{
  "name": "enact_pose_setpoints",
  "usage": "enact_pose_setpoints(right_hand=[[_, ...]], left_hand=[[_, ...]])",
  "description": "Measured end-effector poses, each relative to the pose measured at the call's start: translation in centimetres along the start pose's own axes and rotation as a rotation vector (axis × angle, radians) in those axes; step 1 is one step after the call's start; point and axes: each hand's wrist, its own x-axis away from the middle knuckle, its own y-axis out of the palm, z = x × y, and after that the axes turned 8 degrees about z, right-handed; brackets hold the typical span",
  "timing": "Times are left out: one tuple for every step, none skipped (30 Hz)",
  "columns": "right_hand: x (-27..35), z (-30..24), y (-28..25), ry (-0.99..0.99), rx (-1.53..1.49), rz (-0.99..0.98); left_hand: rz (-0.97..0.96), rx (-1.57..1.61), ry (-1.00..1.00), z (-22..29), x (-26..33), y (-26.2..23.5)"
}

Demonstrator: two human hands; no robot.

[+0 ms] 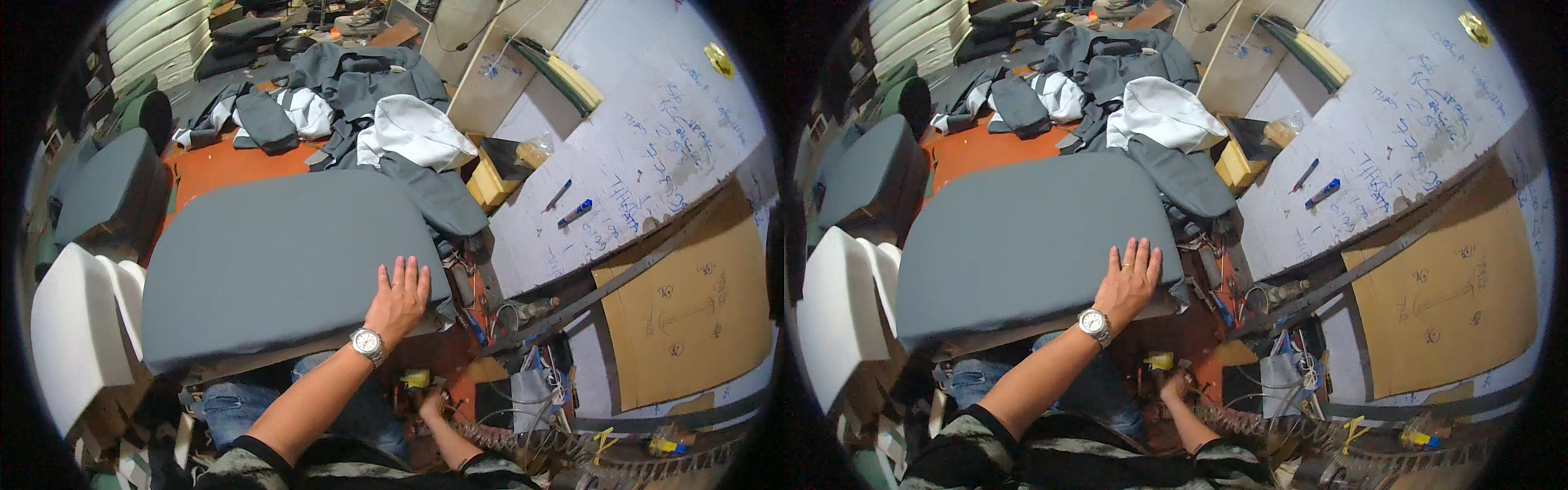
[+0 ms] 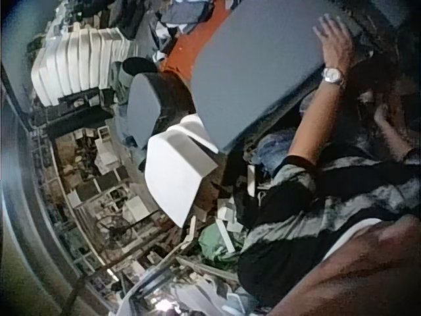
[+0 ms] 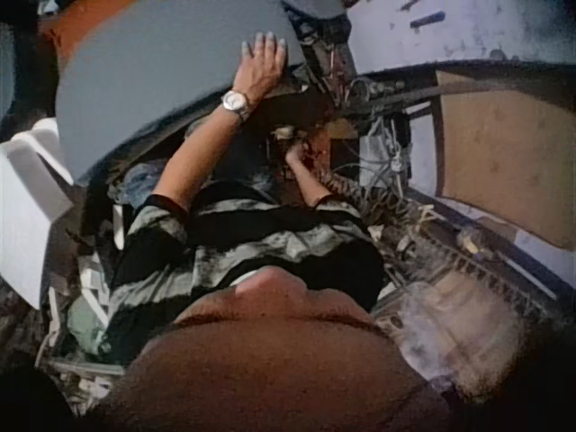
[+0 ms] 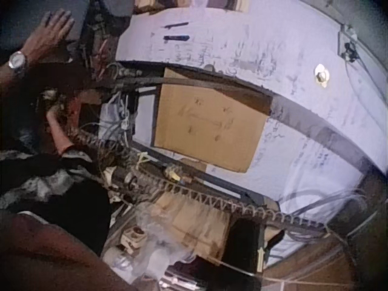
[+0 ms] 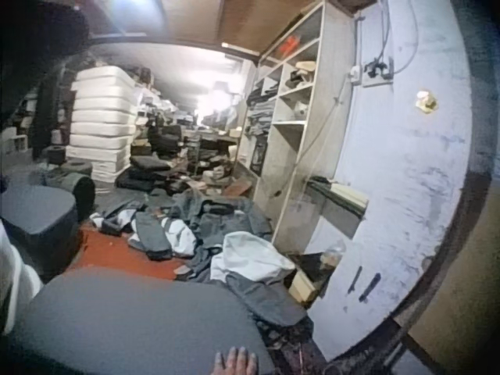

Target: The person stretches and secures gray fabric over a seat cushion using a pneumatic staple gun. They repeatedly pull the fabric taut, staple the edges, and adjust the material to ensure a smooth finish.

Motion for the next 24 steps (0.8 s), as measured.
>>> enact_pose_setpoints(right_hand=[[0.1,1.9,1.4,0.005,0.006,-0.078],[-0.2,3.3,2.5,0.068,0.041,-0.170],[-1.0,4.1,3.6,-0.023,0.068,-0.189],[-1.6,4.5,4.4,-0.056,0.127,-0.221],[-2.1,4.5,4.8,-0.073,0.196,-0.235],[-2.6,4.2,4.8,-0.132,0.222,-0.245],[-2.8,3.5,4.4,-0.173,0.258,-0.242],[-2.8,2.5,3.7,-0.210,0.342,-0.246],[-2.8,1.5,2.2,-0.282,0.104,-0.316],[-2.7,0.9,-0.3,-0.335,-0.078,-0.395],[-2.9,-0.5,-2.6,-0.327,-0.206,-0.468],[-2.6,-2.2,-4.5,-0.156,-0.214,-0.438],[-2.9,-3.0,-8.2,-0.137,-0.119,-0.432],[-2.3,-4.3,-10.5,-0.020,-0.504,-0.466],[-2.4,-5.1,-13.6,0.197,-0.782,-0.691],[-2.4,-6.0,-16.1,0.358,-1.144,-0.960],[-2.0,-7.4,-17.1,0.387,-1.303,-1.102],[-1.7,-8.7,-17.8,0.372,-1.531,-1.295],[-1.3,-9.5,-18.5,0.344,-1.806,-1.516],[-0.4,-10.3,-18.4,0.294,-1.862,-1.464],[0.0,-11.0,-18.2,0.284,-1.884,-1.423],[0.6,-11.7,-17.8,0.277,-1.891,-1.411],[0.8,-12.3,-17.3,0.282,-1.893,-1.443],[0.9,-12.7,-16.8,0.293,-1.875,-1.475]], left_hand=[[0.004,0.001,0.000,0.1,0.1,0.0],[0.008,0.000,0.000,0.1,0.1,0.0],[0.014,-0.013,-0.003,0.1,0.1,0.0],[0.005,0.003,0.001,0.1,0.1,0.0],[-0.003,0.007,-0.002,0.1,0.1,0.1],[0.007,0.007,-0.003,0.1,0.1,0.1],[0.013,0.015,-0.002,0.0,0.1,0.1],[0.017,0.024,-0.002,0.0,0.1,0.1],[0.032,0.028,0.003,-0.1,0.1,0.2],[0.016,0.038,0.011,-0.1,0.1,0.2],[0.030,0.027,0.009,-0.1,0.1,0.3],[0.071,0.021,0.004,-0.1,0.2,0.4],[0.076,0.024,0.004,-0.1,0.2,0.4],[0.067,0.030,0.005,0.0,0.3,0.5],[0.067,0.032,0.003,0.1,0.3,0.6],[0.076,0.041,-0.016,0.3,0.4,0.7],[0.070,0.054,-0.019,0.2,0.5,0.8],[0.069,0.063,-0.024,0.3,0.4,0.9],[0.064,0.034,-0.015,0.3,0.5,0.9],[0.070,0.049,-0.008,0.3,0.5,0.9],[0.076,0.051,-0.009,0.2,0.5,0.8],[0.073,0.047,-0.020,0.2,0.5,0.8],[0.078,0.050,-0.018,0.2,0.5,0.6],[0.070,0.061,-0.013,0.1,0.5,0.5]])
